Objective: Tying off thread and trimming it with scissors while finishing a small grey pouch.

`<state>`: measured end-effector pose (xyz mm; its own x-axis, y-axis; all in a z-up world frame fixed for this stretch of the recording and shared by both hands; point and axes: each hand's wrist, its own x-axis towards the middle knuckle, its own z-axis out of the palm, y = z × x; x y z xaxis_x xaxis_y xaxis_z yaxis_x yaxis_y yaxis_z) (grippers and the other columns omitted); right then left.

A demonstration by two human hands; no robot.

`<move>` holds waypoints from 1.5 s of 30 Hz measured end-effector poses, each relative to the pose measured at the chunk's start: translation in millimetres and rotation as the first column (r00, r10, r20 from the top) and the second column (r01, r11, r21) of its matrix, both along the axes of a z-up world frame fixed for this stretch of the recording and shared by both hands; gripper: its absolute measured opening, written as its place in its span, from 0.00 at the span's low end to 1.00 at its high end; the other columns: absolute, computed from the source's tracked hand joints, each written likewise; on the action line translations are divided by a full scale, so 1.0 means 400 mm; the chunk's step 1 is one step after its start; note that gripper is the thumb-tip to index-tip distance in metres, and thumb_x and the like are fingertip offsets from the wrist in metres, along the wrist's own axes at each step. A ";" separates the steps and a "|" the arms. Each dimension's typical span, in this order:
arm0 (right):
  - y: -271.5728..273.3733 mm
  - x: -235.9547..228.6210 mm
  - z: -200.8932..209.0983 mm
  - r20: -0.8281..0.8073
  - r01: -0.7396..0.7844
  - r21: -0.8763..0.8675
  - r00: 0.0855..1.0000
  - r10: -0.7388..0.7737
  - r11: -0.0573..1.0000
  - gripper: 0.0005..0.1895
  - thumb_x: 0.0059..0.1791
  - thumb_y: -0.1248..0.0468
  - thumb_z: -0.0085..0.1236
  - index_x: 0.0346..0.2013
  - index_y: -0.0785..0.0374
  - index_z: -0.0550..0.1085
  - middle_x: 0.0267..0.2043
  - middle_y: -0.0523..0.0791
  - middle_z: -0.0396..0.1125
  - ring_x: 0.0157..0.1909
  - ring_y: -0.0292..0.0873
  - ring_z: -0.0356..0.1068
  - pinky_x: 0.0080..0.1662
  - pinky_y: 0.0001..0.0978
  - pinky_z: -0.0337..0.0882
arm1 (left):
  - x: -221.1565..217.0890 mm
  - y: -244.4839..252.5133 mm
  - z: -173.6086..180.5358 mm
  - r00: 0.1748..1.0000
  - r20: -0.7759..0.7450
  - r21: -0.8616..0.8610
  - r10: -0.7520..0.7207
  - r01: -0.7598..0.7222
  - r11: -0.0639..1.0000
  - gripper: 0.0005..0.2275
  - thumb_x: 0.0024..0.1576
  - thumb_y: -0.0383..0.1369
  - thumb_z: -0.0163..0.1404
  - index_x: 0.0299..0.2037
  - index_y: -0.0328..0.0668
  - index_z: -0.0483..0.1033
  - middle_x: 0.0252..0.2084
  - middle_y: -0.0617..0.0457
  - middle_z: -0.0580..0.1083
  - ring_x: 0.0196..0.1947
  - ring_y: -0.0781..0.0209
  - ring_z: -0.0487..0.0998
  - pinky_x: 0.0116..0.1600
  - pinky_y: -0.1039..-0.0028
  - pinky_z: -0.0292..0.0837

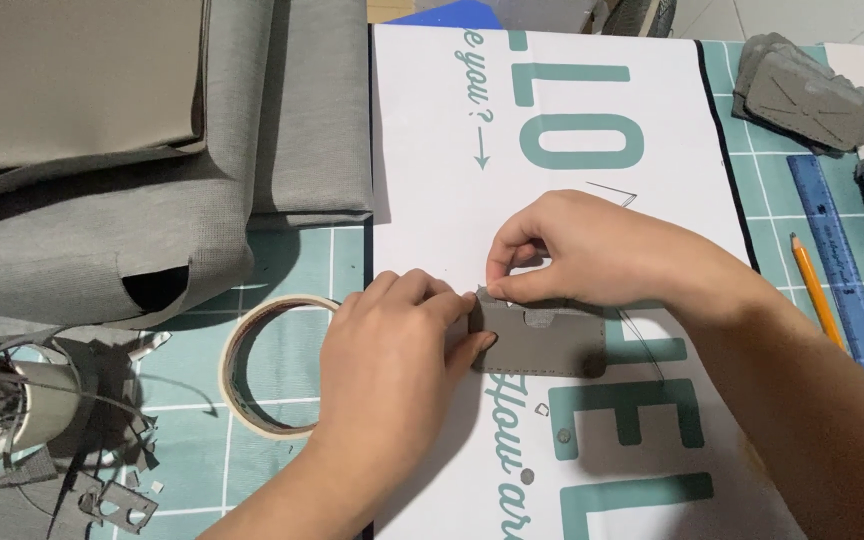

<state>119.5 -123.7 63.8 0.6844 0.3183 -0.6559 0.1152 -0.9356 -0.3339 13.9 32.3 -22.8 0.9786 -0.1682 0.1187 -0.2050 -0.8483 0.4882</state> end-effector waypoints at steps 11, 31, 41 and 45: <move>0.011 -0.003 -0.002 0.017 0.001 -0.064 1.000 0.000 0.998 0.06 0.45 0.57 0.62 0.30 0.50 0.85 0.32 0.34 0.71 0.39 0.32 0.66 0.42 0.26 0.61 | -0.002 0.001 0.005 1.000 -0.004 0.026 0.004 -0.004 1.000 0.09 0.53 0.45 0.61 0.41 0.58 0.84 0.36 0.62 0.76 0.37 0.52 0.73 0.41 0.59 0.66; -0.031 0.019 -0.054 0.134 0.021 0.029 0.991 -0.025 0.999 0.13 0.38 0.50 0.79 0.29 0.48 0.83 0.26 0.34 0.60 0.29 0.35 0.57 0.35 0.27 0.56 | 0.005 0.002 -0.003 0.997 -0.074 0.053 0.026 -0.022 0.998 0.11 0.54 0.48 0.61 0.33 0.54 0.82 0.32 0.62 0.76 0.39 0.54 0.73 0.42 0.60 0.65; -0.036 0.009 -0.068 0.169 0.090 0.112 0.980 -0.109 0.990 0.19 0.34 0.48 0.81 0.27 0.51 0.78 0.26 0.34 0.62 0.31 0.34 0.60 0.37 0.27 0.59 | 0.012 0.002 0.009 0.991 -0.131 0.073 0.036 -0.027 0.997 0.12 0.54 0.49 0.61 0.34 0.55 0.80 0.32 0.62 0.77 0.40 0.54 0.73 0.43 0.59 0.65; -0.032 -0.004 -0.068 0.199 0.094 0.098 0.974 -0.112 0.991 0.20 0.34 0.48 0.81 0.28 0.50 0.78 0.30 0.35 0.66 0.35 0.35 0.63 0.39 0.28 0.62 | 0.009 0.002 0.013 0.989 -0.141 0.091 0.036 -0.023 0.996 0.13 0.54 0.49 0.62 0.31 0.53 0.78 0.32 0.62 0.76 0.39 0.54 0.73 0.44 0.59 0.65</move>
<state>118.0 -136.6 36.5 0.8328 0.2886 -0.4724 0.0932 -0.9143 -0.3941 17.3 33.3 -17.5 0.9891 -0.1429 -0.0367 -0.1131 -0.8941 0.4333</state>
